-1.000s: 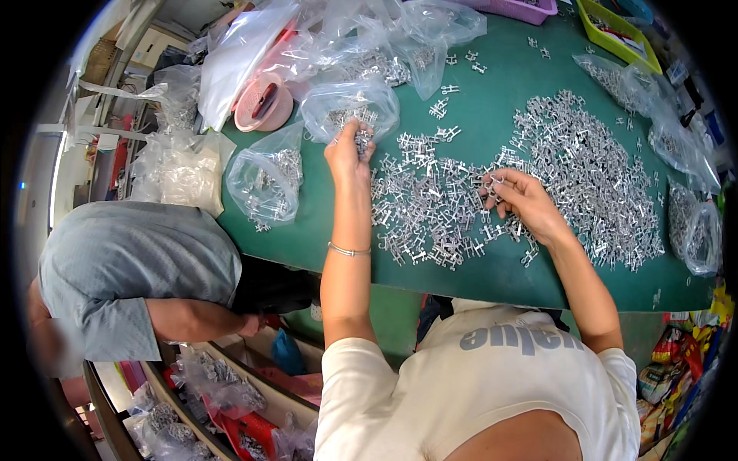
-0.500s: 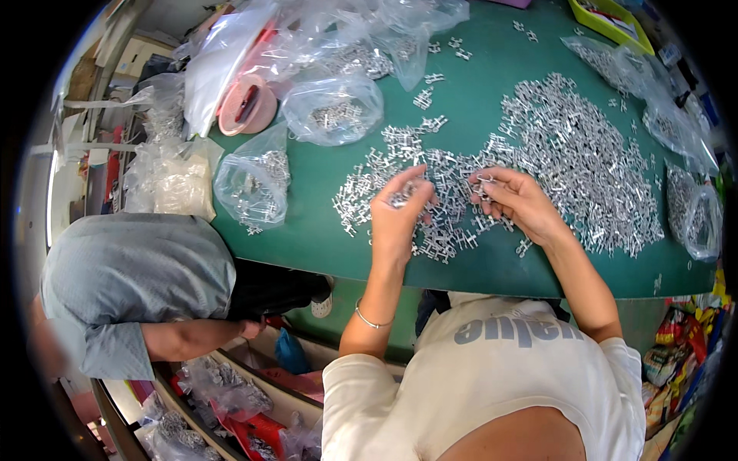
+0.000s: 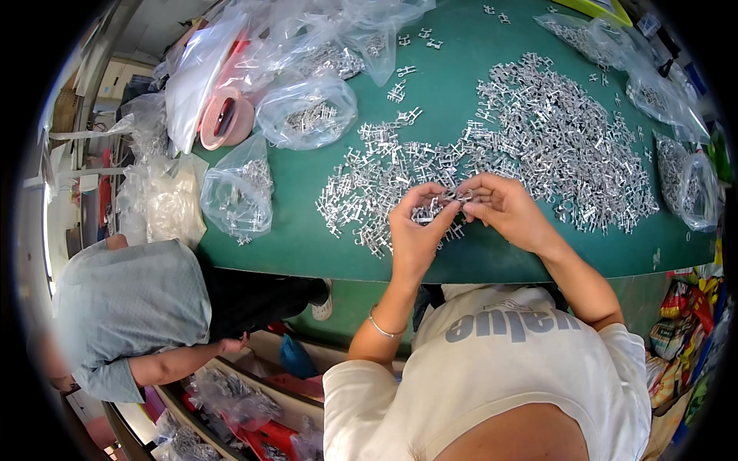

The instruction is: The person sorts small metal components by hand on a green work table, picking up individual pieces from a large pile and moving them to different areas or containers.

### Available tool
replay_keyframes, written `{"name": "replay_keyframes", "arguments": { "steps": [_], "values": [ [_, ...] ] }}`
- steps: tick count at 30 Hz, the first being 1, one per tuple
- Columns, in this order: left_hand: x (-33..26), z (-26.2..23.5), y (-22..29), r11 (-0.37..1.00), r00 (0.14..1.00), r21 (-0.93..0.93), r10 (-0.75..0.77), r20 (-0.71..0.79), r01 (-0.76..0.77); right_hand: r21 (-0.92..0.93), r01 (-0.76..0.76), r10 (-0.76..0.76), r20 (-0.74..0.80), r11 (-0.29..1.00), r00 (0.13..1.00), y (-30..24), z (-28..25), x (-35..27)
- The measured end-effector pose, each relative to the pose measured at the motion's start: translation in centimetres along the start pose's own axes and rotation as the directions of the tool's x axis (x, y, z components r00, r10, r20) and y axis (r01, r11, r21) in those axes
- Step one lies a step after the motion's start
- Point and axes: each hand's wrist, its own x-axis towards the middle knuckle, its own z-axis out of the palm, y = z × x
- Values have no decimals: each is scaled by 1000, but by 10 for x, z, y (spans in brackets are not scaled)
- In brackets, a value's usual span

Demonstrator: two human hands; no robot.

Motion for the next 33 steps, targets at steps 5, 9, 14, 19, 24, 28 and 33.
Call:
{"name": "replay_keyframes", "arguments": {
  "steps": [5,9,14,19,24,28,33],
  "values": [
    [-7,8,-1,980,976,41,199,-92,-196,-63,153,-161,-140,986,977,1,8,-7],
    [-15,16,0,927,913,165,365,-182,-337,-743,579,-747,164,337,644,7,10,-11],
    [-27,22,7,961,937,143,265,-227,-237,-596,505,-631,-4,624,776,10,9,-13],
    [-26,23,1,893,866,213,441,-237,-396,-560,449,-579,-70,696,812,-2,8,-17],
    [-27,23,2,811,794,265,575,-198,-521,-529,409,-499,-32,744,866,-10,11,-21],
    [-27,20,1,791,788,317,591,-172,-524,410,-56,60,2,910,998,-8,2,-22],
    [-28,20,2,811,808,292,565,-167,-506,656,-113,72,89,746,993,3,-2,-19]
  ]
}}
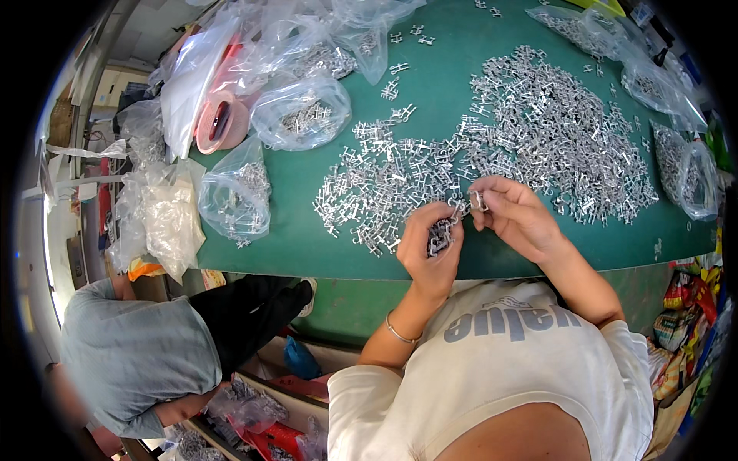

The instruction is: The person sorts small metal components by hand on a green work table, picking up individual pieces from a large pile and moving them to different areas or containers.

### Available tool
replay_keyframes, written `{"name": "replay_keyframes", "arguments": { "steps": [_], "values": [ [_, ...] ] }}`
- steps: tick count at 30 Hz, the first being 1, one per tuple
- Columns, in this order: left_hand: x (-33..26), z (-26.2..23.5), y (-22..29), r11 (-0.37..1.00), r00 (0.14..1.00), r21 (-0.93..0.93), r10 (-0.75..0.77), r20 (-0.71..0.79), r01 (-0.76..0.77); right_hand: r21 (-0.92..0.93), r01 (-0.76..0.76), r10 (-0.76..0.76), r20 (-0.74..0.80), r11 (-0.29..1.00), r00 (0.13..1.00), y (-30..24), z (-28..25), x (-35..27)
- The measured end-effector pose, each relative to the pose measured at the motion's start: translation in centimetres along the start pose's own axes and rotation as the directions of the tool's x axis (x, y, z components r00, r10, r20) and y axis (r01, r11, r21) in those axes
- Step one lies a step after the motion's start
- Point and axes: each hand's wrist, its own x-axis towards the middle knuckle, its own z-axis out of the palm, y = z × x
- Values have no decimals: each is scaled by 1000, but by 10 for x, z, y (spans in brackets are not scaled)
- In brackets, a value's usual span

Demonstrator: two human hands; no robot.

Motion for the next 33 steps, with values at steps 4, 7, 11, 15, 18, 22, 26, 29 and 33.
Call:
{"name": "replay_keyframes", "arguments": {
  "steps": [4,7,11,15,18,22,26,29,33],
  "values": [
    [-3,2,1,1000,999,-12,-13,31,13,69,-45,50,-79,997,996,4,-2,0],
    [-3,5,0,1000,995,-7,-5,102,5,48,-79,82,-58,996,995,6,-3,1],
    [0,4,6,997,974,12,-74,212,73,-98,-116,110,-63,988,992,11,-20,0],
    [1,-5,5,859,853,-112,-466,238,500,247,-9,50,-161,969,986,4,-33,-5],
    [-1,-10,-6,626,714,-348,-643,277,698,322,56,39,-282,945,959,-13,-22,-11],
    [-10,-19,-29,118,526,-630,-678,513,767,-89,30,-49,-220,996,974,-20,-49,-13],
    [-17,-19,-33,-224,433,-703,-651,624,676,-984,143,-585,179,-109,791,-12,-29,10],
    [-15,-17,-24,-268,401,-695,-657,638,667,-910,36,-518,267,-413,813,-4,-18,21],
    [-27,-27,-42,-276,474,-681,-544,692,678,-861,-80,-404,151,-502,902,-6,-21,20]
  ]
}}
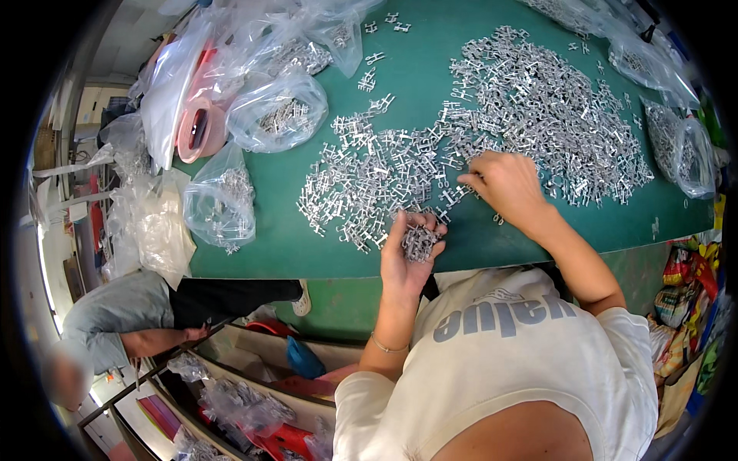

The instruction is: The person sorts small metal components by hand on a green work table, picking up individual pieces from a large pile and moving them to different areas or containers.

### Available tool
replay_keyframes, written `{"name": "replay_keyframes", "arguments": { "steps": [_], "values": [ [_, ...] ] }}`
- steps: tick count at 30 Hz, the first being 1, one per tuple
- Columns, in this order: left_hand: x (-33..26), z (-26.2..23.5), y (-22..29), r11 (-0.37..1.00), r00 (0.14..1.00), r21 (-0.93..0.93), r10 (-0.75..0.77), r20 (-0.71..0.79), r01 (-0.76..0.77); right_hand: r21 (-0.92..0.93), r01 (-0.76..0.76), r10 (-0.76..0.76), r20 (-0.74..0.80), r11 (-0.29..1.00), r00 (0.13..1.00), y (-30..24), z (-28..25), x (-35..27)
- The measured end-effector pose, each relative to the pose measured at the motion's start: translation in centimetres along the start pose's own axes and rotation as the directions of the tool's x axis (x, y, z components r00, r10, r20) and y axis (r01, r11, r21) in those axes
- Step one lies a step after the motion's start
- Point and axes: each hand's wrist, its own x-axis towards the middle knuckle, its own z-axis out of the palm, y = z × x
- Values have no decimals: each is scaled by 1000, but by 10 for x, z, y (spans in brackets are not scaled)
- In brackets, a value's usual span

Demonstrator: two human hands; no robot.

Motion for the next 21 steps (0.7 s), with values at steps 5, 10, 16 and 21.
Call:
{"name": "replay_keyframes", "arguments": {
  "steps": [5,10,16,21],
  "values": [
    [-12,2,3,999,999,46,3,-49,-1,135,73,-37,-255,988,966,-1,4,7],
    [-15,-1,1,999,998,-50,8,-59,-11,96,274,-282,74,957,957,-27,23,15],
    [-22,-5,4,994,995,-47,100,-4,-100,-31,121,-114,174,992,978,-10,4,18],
    [-19,-9,5,996,996,-4,94,-2,-94,191,304,-300,-50,933,953,-40,26,30]
  ]
}}
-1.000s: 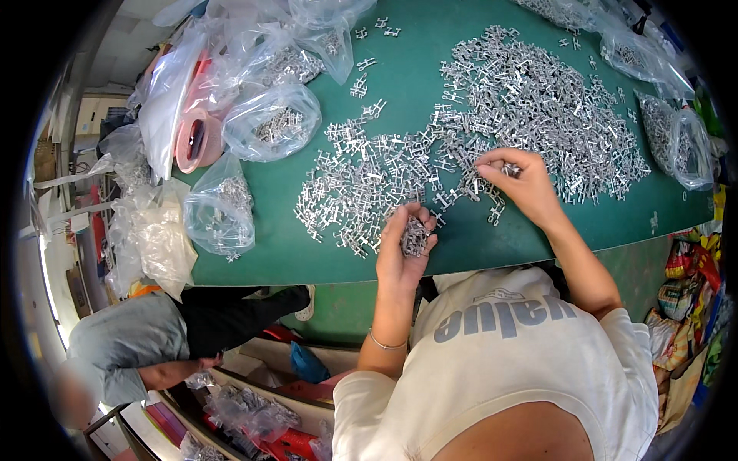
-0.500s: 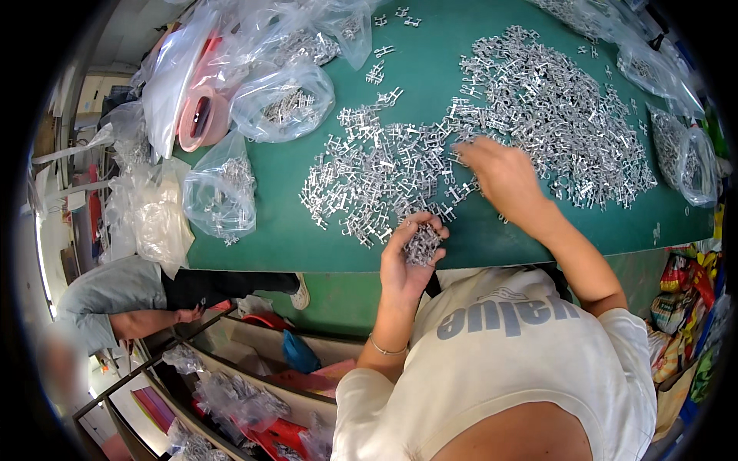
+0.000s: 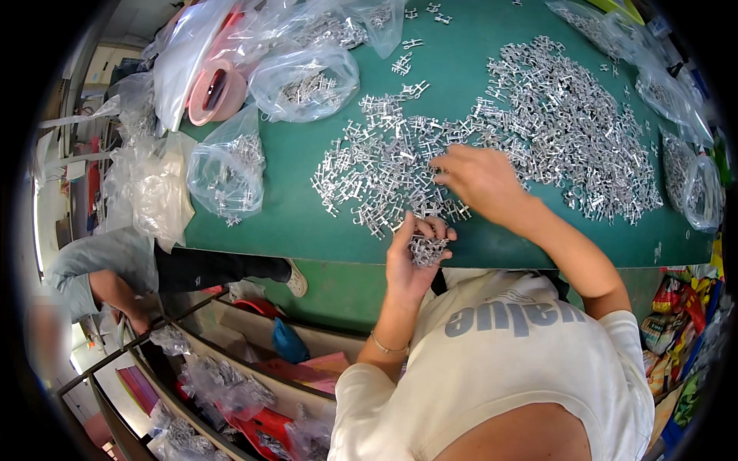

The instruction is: The person sorts small metal components by hand on a green work table, picking up individual pieces from a large pile and moving them to different areas or containers.

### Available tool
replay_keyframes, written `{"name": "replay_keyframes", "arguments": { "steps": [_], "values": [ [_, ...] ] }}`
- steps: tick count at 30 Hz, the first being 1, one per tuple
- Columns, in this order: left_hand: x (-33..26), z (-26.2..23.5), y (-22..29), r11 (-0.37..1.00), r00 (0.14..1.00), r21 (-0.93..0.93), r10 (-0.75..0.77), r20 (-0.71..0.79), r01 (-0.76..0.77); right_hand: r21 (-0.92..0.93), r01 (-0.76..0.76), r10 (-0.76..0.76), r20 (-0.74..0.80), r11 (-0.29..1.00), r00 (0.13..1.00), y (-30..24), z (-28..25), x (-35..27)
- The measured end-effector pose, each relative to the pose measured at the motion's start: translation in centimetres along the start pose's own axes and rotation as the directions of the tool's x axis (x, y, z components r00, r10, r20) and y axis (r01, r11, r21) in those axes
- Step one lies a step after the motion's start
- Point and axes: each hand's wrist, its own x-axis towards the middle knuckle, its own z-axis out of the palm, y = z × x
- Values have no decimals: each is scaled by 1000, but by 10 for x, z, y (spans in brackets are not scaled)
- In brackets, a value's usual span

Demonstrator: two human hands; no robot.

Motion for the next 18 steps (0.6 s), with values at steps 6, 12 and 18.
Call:
{"name": "replay_keyframes", "arguments": {
  "steps": [6,12,18],
  "values": [
    [-7,-2,2,988,1000,-151,26,3,-26,-36,68,-62,164,997,984,-6,34,21],
    [-6,3,11,985,997,-164,50,-52,-58,126,-80,59,160,989,985,-8,12,21],
    [-4,8,9,979,996,-187,82,-21,-85,252,-186,172,74,950,982,-4,13,13]
  ]
}}
